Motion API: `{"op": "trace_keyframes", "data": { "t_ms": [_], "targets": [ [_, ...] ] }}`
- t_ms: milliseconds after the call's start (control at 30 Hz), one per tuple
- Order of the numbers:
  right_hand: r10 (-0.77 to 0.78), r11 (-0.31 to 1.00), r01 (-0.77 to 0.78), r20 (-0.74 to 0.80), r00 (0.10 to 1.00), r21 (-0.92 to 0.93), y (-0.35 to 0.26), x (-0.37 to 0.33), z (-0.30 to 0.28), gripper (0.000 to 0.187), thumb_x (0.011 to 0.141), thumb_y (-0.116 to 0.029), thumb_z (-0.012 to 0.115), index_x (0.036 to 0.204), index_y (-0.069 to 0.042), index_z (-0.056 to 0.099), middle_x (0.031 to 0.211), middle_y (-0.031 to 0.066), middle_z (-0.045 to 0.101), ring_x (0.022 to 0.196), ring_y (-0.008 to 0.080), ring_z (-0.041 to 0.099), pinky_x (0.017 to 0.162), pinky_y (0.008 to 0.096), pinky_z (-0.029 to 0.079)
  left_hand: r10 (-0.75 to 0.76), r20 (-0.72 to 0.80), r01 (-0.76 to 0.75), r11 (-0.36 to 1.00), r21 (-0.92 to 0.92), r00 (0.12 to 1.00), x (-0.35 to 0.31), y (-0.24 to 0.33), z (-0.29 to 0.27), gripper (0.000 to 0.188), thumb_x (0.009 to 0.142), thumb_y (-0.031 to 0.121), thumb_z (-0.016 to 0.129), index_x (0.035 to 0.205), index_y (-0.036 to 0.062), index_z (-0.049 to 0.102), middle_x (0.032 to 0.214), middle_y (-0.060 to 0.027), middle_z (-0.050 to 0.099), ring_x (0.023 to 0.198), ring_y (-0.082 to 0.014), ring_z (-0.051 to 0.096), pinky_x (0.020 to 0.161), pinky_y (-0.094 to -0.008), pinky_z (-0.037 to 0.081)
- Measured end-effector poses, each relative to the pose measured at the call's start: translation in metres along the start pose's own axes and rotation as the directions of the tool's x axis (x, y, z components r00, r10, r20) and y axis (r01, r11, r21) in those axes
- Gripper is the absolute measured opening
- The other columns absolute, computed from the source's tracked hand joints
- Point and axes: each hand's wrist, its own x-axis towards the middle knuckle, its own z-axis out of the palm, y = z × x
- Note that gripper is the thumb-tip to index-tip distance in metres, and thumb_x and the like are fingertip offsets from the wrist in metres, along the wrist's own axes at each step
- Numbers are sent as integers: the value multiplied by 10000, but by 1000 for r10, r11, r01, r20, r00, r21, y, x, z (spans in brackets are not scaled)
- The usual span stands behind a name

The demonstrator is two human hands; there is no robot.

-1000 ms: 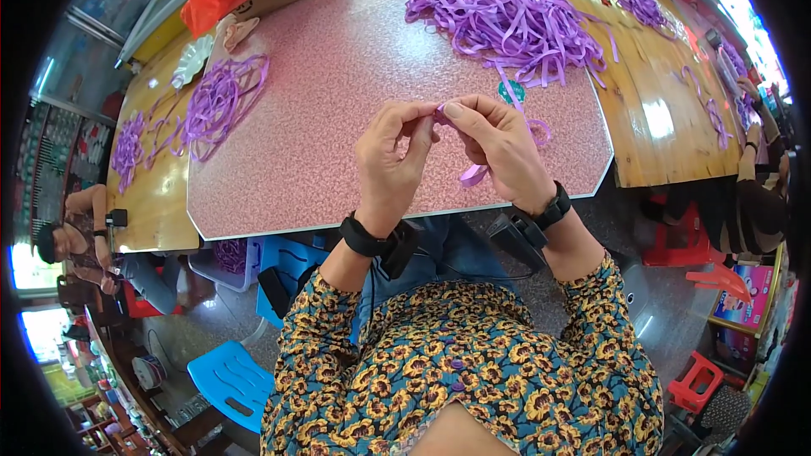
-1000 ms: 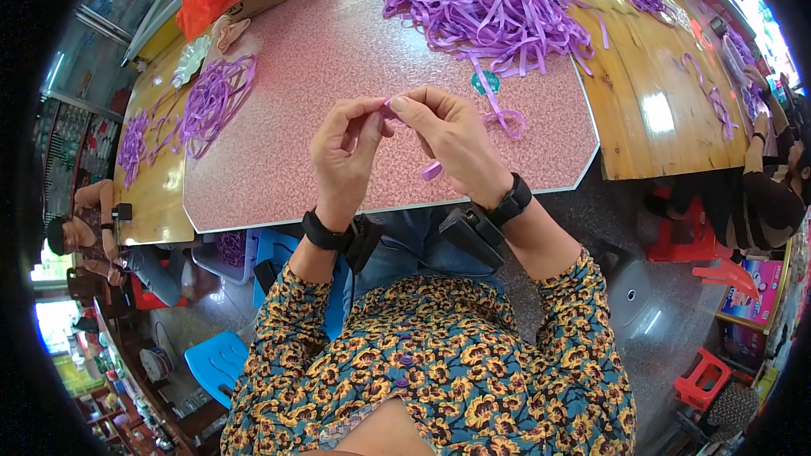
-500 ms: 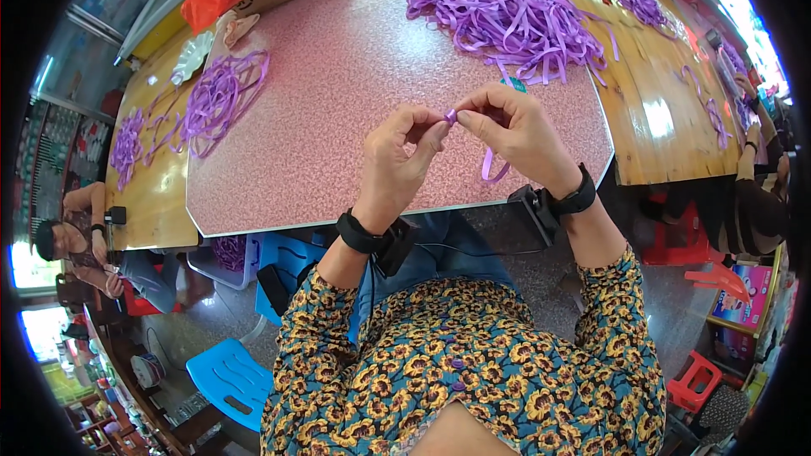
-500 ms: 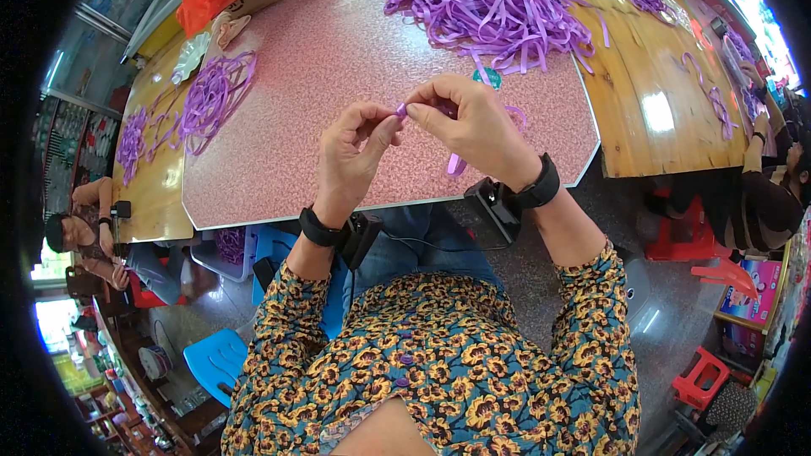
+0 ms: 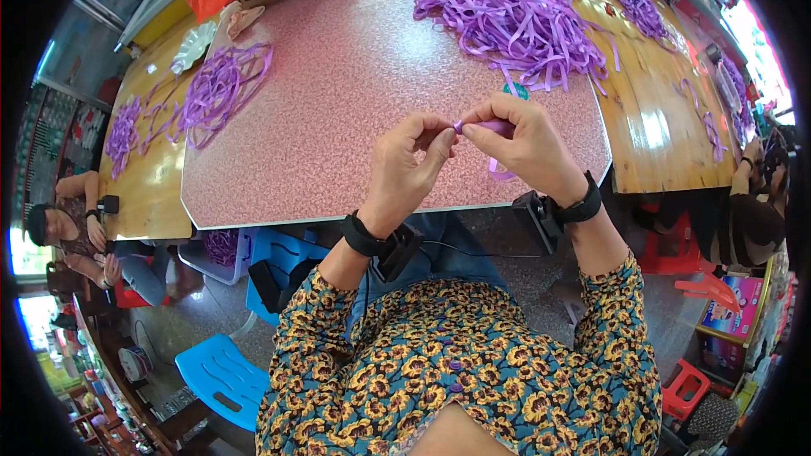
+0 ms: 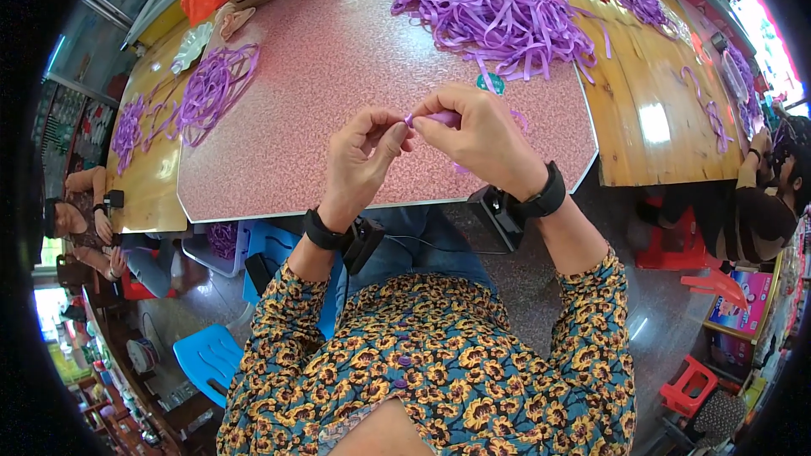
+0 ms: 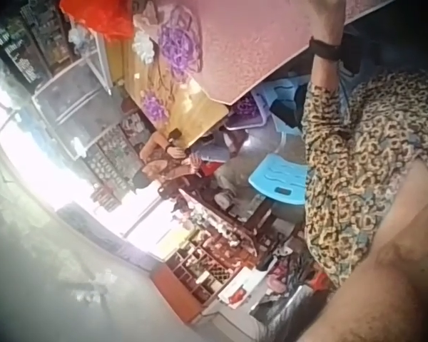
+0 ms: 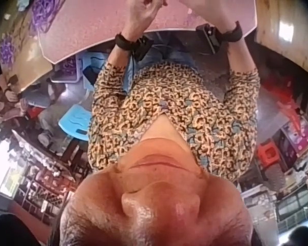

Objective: The person picks up a purple ribbon, stretches it out, and threads it through a small purple plastic piece to form a loop. They then repeat this process with a second ribbon and plastic piece.

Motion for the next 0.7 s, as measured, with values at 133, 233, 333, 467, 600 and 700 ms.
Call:
{"op": "trace_keyframes", "data": {
  "t_ms": [133, 233, 333, 467, 600, 700],
  "targets": [
    [-3, 1000, 4, -31, 1000, 19, -4, 1, 4, 141, 898, -110, 663, 963, 15, 676, 799, -18, 630, 738, 16, 547, 620, 190, 443, 17, -8, -17, 1000, 21, 1000, -2, 2, 0, 148, 954, 90, 592, 1045, -26, 579, 910, -69, 656, 809, -105, 627, 713, -234, 525],
    [51, 988, -43, -49, 998, 150, -5, 0, 5, 146, 902, -114, 666, 979, 9, 679, 811, -16, 640, 737, 16, 549, 617, 189, 441, -4, -12, 4, 1000, 1, 1000, -1, 1, 2, 158, 958, 106, 591, 1044, -26, 577, 901, -69, 653, 803, -108, 626, 707, -236, 523],
    [136, 962, -133, 4, 991, 239, -3, -1, 1, 154, 910, -114, 659, 994, 13, 679, 865, 5, 657, 763, 35, 569, 645, 200, 453, -19, -23, 19, 1000, -18, 1000, 0, 0, 4, 173, 963, 122, 589, 1050, -27, 573, 895, -69, 651, 797, -110, 627, 699, -236, 521],
    [20, 982, -24, 25, 1000, 189, 6, 3, -1, 182, 926, -105, 631, 1048, 28, 655, 933, 45, 668, 839, 79, 607, 741, 230, 493, -56, -19, 56, 998, -42, 998, 1, 0, 7, 184, 966, 130, 585, 1057, -29, 570, 901, -73, 654, 799, -113, 629, 693, -238, 519],
    [38, 960, -66, 106, 994, 272, 14, 4, -4, 193, 937, -84, 602, 1086, 34, 634, 951, 57, 671, 887, 99, 623, 801, 242, 507, -48, 0, 48, 998, -40, 999, 1, -1, 9, 175, 968, 118, 576, 1068, -25, 569, 911, -73, 655, 805, -114, 631, 698, -241, 516],
    [100, 949, -126, 105, 989, 288, 16, 3, -3, 186, 936, -77, 598, 1079, 36, 634, 955, 55, 669, 884, 93, 621, 798, 240, 506, -75, 0, 75, 997, -36, 997, 1, -3, 8, 171, 966, 108, 575, 1078, -21, 567, 914, -70, 657, 800, -110, 629, 706, -235, 512]
  ]
}}
